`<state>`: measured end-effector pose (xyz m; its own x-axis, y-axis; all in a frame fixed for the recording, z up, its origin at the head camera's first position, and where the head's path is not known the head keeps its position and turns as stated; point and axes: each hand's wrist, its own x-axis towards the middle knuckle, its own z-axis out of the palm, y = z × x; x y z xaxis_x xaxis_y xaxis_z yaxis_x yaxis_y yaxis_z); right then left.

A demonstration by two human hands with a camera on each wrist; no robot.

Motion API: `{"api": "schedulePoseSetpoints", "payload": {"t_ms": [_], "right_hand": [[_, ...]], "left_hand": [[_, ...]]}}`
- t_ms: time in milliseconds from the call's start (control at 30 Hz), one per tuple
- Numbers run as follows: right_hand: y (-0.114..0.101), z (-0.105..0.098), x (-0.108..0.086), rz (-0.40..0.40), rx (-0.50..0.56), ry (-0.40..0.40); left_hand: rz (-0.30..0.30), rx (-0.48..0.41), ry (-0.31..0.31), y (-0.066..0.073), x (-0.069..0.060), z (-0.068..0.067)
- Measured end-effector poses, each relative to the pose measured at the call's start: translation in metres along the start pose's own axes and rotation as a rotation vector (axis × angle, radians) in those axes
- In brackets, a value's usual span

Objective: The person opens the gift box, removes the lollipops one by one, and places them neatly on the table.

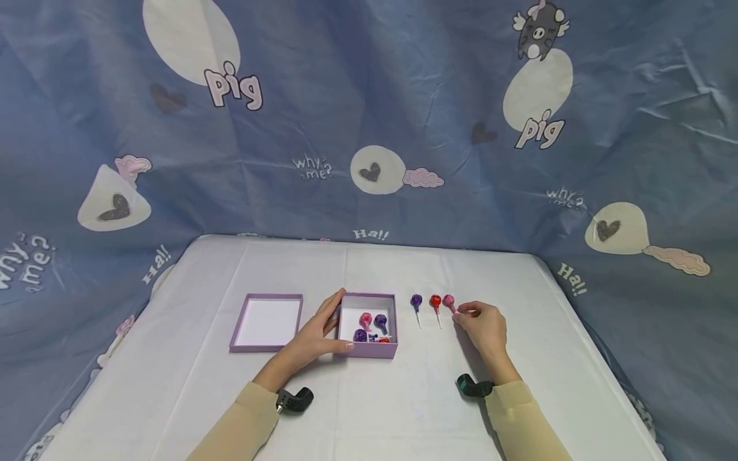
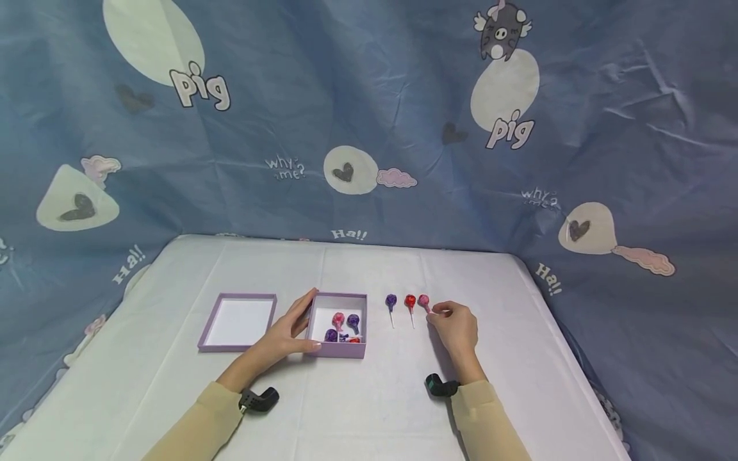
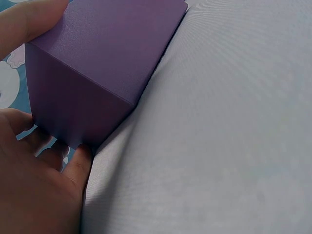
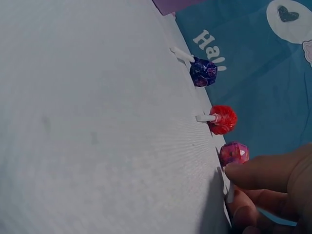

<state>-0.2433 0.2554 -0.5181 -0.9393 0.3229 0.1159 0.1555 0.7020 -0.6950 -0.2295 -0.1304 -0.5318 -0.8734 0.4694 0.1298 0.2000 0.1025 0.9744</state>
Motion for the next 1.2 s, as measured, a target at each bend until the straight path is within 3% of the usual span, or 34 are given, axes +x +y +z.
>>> {"api": "schedulePoseSetpoints", "payload": {"t_ms": [467,933,1200], "right_hand": [[-0.003,-0.0041,0.0015,-0.016,0.048,-0.026],[-0.0007,0.0011,0.0018,-0.017,-0.06,-0.013],[-0.0005,0.0016,0.0002,-0.015,-0.059,0.009]], "left_hand": [[0.017,0.005,-0.005,-0.0023,0.0017,-0.0018],[0.01,0.028,0.005,-0.0015,0.0004,-0.0007],[0.006,0.024,0.001,-0.0002,-0.0002,-0.0008]]}}
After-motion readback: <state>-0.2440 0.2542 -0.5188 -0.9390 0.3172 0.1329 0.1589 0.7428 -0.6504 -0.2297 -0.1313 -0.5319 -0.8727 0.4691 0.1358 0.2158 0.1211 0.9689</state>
